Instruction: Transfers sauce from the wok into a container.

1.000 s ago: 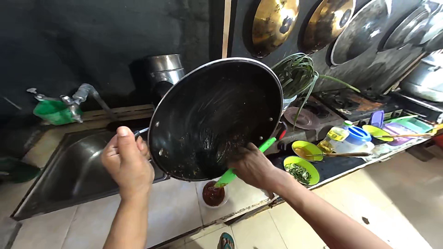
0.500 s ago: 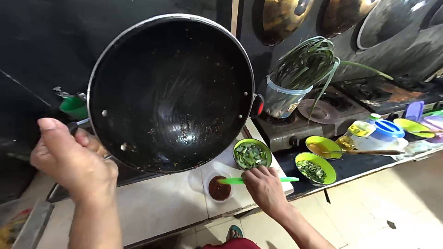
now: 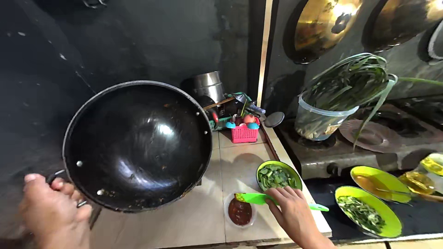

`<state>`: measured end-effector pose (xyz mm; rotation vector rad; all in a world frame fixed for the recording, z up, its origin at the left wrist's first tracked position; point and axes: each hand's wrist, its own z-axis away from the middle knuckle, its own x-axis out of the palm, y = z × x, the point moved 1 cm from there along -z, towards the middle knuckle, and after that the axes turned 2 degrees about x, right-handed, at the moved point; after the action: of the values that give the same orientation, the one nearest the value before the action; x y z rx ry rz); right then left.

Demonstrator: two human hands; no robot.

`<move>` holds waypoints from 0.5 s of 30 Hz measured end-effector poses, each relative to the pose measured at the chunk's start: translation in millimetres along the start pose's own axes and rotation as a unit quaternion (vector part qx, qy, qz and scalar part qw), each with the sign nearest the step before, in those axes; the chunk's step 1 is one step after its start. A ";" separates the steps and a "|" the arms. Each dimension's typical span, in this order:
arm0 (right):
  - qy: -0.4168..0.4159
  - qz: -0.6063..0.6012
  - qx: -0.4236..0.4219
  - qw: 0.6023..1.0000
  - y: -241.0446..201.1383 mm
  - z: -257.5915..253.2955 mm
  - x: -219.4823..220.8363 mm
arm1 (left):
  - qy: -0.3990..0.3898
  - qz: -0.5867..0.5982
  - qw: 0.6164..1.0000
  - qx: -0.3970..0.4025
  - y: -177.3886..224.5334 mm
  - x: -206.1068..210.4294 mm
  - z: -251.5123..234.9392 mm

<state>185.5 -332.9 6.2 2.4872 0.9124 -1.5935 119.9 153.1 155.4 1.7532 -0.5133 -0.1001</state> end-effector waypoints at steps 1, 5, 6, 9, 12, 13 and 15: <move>0.002 -0.006 0.003 1.000 1.1 -0.7 1.4 | 0.009 -0.008 1.000 -0.003 -0.3 -11.4 -5.7; 0.009 -0.025 0.013 1.000 -0.5 -5.4 4.5 | 0.051 -0.040 0.998 0.003 0.5 -39.8 -26.3; 0.007 -0.027 0.018 0.999 -2.3 -6.7 4.7 | 0.053 -0.055 0.997 0.002 -0.2 -45.0 -32.7; -0.006 -0.027 0.032 0.999 -11.4 -13.5 4.4 | 0.068 -0.093 0.993 -0.021 -8.8 -59.1 -57.4; -0.032 -0.036 0.045 0.998 -26.6 -22.1 7.1 | 0.100 -0.107 0.988 -0.047 -23.2 -65.9 -83.8; -0.039 -0.041 0.048 0.997 -32.3 -25.9 7.1 | 0.105 -0.117 0.986 -0.053 -30.9 -66.8 -92.8; -0.042 -0.053 0.056 0.996 -42.8 -32.9 6.8 | 0.111 -0.135 0.982 -0.074 -48.4 -64.9 -108.5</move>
<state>192.9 -283.3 27.1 2.4582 0.9864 -1.8154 112.0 284.5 123.7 1.6551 -0.1019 -0.1278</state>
